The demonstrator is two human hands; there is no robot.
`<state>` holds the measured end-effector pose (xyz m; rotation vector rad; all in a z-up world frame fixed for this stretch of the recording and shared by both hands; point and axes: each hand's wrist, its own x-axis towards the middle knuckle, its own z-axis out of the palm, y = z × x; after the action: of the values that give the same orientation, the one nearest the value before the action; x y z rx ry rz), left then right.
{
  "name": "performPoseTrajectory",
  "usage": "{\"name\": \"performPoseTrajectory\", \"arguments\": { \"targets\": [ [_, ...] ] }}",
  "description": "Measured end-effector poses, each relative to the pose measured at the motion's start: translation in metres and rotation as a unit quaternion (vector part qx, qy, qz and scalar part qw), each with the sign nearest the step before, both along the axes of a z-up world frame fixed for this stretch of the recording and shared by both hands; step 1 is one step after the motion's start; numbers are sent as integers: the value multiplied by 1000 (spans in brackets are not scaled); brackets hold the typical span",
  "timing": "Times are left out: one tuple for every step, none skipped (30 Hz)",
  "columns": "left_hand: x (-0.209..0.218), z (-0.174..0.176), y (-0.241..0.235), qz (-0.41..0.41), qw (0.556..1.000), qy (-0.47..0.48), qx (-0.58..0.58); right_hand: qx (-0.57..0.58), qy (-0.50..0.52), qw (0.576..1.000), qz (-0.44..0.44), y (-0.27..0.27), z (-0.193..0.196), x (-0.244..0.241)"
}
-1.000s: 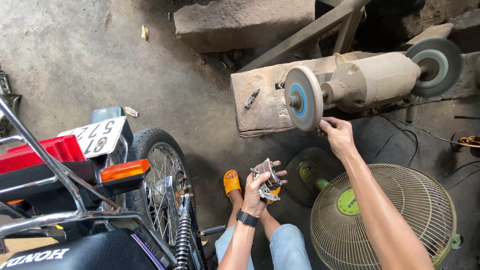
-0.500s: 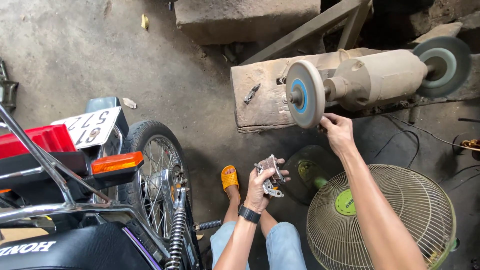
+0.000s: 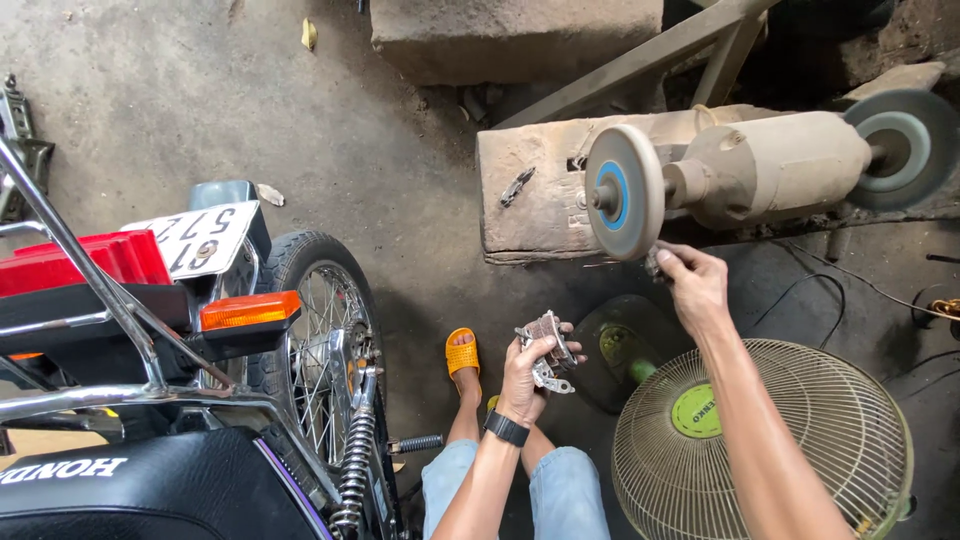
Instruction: The person holds small motorcycle brake components and presses them against a spinning bench grinder to grind their edges, working on several pieces one at a time. They then carry the ground parts across the workshop, lay them on the floor, and arrange the brake shoes and a brake hub on the ground.
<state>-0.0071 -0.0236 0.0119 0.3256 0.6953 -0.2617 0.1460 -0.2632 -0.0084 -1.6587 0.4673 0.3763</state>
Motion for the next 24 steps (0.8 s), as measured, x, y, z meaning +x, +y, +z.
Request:
{"name": "performPoseTrajectory", "arguments": {
  "targets": [
    [1, 0, -3, 0, 1000, -2, 1, 1, -2, 1000, 0, -1, 1, -2],
    [1, -1, -6, -5, 1000, -1, 1, -8, 0, 1000, 3, -2, 2, -5],
    [2, -2, -10, -9, 1000, 0, 0, -18, 1, 1000, 7, -4, 3, -8],
    [3, -2, -13, -10, 1000, 2, -1, -19, 3, 1000, 6, -11, 8, -16],
    [5, -3, -16, -19, 1000, -4, 5, -9, 22, 1000, 6, -17, 12, -23],
    [4, -3, -17, -27, 1000, -8, 11, 0, 42, 999, 7, -22, 16, -31],
    [3, -3, -22, -28, 1000, -5, 10, -1, 45, 999, 6, -25, 28, -35],
    [4, -5, -22, -32, 999, -4, 11, 43, 69, 997, -17, -26, 37, -37],
    [5, -6, -22, -37, 999, -2, 13, 87, 93, 991, -41, -25, 47, -39],
    [7, -6, -23, -39, 999, -2, 13, 88, 93, 991, -43, -27, 42, -35],
    [8, -6, -23, -42, 999, 0, 12, 100, 84, 990, -48, -28, 38, -32],
    [8, -7, -23, -44, 999, 2, 11, 111, 76, 989, -53, -30, 32, -28],
    [9, -9, -24, -45, 999, 3, 11, 111, 76, 989, -54, -30, 19, -19],
    [8, -11, -24, -41, 999, 2, 10, 68, 58, 995, -31, -29, 4, -10],
    [7, -13, -22, -37, 999, 1, 8, 25, 40, 999, -8, -26, -10, -1],
    [7, -13, -20, -36, 999, 2, 11, 28, 41, 999, -6, -25, -31, 6],
    [5, -14, -18, -39, 999, 4, 11, -24, 22, 999, 5, -23, -52, 13],
    [4, -14, -15, -42, 999, 6, 9, -77, 4, 997, 16, -21, -73, 19],
    [3, -13, -11, -41, 999, 8, 11, -76, 5, 997, 18, -17, -73, 19],
    [3, -13, -7, -35, 999, 6, 9, -86, 0, 996, 8, -15, -72, 18],
    [3, -12, -3, -29, 1000, 4, 6, -95, -5, 995, -1, -12, -72, 17],
    [3, -13, -2, -30, 1000, 5, 6, -96, -3, 995, -1, -7, -57, 15],
    [3, -13, 0, -15, 1000, 3, 2, -74, 4, 997, -17, -3, -42, 13],
    [4, -14, 1, -2, 1000, 0, -2, -52, 11, 998, -34, 0, -27, 12]
  ]
}}
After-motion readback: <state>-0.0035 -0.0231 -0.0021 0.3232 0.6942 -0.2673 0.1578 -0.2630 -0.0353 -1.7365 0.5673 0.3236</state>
